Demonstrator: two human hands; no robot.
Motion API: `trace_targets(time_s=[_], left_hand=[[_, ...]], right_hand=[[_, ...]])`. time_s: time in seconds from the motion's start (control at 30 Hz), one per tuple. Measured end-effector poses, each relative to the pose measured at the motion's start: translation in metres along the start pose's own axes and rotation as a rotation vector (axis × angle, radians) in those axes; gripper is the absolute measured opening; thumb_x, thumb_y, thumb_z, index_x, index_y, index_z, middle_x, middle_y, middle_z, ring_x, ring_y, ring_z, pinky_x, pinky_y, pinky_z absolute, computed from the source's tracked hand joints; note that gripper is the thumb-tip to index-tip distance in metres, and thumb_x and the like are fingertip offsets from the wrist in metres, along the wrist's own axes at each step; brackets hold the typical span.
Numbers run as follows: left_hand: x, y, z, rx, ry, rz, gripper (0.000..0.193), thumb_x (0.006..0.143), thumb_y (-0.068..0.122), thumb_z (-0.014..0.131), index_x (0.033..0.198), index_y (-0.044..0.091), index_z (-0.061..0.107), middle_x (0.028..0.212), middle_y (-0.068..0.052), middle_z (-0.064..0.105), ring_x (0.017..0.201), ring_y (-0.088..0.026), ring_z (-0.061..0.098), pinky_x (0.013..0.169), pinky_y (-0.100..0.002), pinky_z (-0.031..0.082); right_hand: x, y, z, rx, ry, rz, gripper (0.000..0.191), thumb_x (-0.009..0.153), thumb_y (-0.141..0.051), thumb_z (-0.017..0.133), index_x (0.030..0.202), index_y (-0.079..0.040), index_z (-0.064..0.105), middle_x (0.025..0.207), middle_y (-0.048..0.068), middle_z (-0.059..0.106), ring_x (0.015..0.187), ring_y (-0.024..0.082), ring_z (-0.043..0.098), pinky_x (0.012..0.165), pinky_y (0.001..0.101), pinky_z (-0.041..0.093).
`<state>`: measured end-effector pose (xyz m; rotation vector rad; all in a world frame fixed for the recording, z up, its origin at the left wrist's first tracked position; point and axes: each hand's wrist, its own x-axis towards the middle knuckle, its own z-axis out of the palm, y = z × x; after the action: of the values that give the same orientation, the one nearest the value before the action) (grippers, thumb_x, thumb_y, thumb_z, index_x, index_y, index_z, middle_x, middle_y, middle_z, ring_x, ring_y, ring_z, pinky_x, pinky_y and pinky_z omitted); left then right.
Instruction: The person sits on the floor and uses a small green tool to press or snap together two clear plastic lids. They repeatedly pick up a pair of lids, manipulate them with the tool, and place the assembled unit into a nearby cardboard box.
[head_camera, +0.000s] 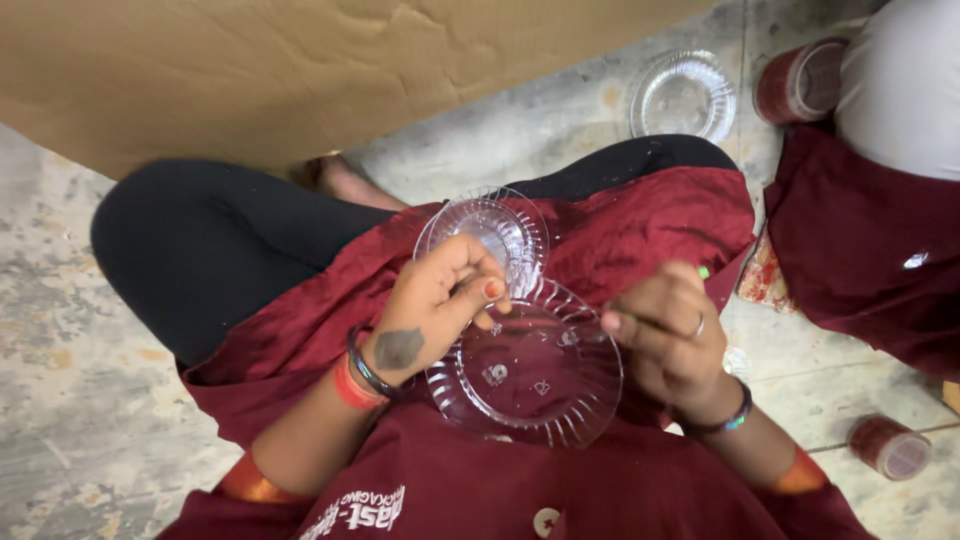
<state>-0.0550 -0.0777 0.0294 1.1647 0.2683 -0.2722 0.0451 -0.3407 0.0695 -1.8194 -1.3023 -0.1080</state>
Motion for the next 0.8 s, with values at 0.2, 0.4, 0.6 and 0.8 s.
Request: trace_targets(time_s=[0.2, 0.4, 0.6, 0.8], left_hand=[[-0.009, -0.015, -0.013, -0.094, 0.115, -0.013, 0.006, 0.104, 0.009, 0.057, 0.105, 0.003, 0.054, 0.092, -0.006, 0.067, 0.084, -0.010, 0.066, 0.067, -0.024, 0.056], [-0.015, -0.021, -0.012, -0.016, 0.111, 0.023, 0.010, 0.104, 0.012, 0.059, 0.105, 0.003, 0.055, 0.093, -0.005, 0.066, 0.083, -0.009, 0.065, 0.067, -0.024, 0.056], [-0.019, -0.021, -0.028, -0.225, 0.349, 0.099, 0.011, 0.103, 0.011, 0.061, 0.107, 0.002, 0.055, 0.093, -0.012, 0.069, 0.081, -0.014, 0.068, 0.068, -0.027, 0.059], [0.006, -0.002, -0.019, -0.281, 0.411, 0.371, 0.030, 0.100, 0.011, 0.062, 0.126, 0.007, 0.048, 0.116, -0.018, 0.070, 0.085, -0.018, 0.073, 0.075, -0.028, 0.060]], right_hand=[[-0.023, -0.028, 0.003, -0.060, -0.037, -0.084, 0.025, 0.088, -0.003, 0.075, 0.108, -0.008, 0.060, 0.100, 0.005, 0.065, 0.086, 0.022, 0.065, 0.078, 0.0400, 0.049], [-0.028, -0.021, 0.012, -0.079, 0.027, 0.091, 0.034, 0.083, 0.008, 0.065, 0.115, -0.003, 0.062, 0.101, 0.010, 0.066, 0.089, 0.025, 0.064, 0.079, 0.0437, 0.049], [-0.027, -0.031, 0.015, -0.046, -0.092, -0.087, 0.035, 0.085, 0.000, 0.071, 0.118, -0.007, 0.060, 0.102, 0.007, 0.065, 0.087, 0.024, 0.065, 0.076, 0.0390, 0.051], [-0.002, -0.022, 0.028, 0.512, 0.527, 0.667, 0.055, 0.088, -0.021, 0.077, 0.137, -0.012, 0.053, 0.100, -0.003, 0.061, 0.083, 0.008, 0.054, 0.072, 0.0228, 0.045]])
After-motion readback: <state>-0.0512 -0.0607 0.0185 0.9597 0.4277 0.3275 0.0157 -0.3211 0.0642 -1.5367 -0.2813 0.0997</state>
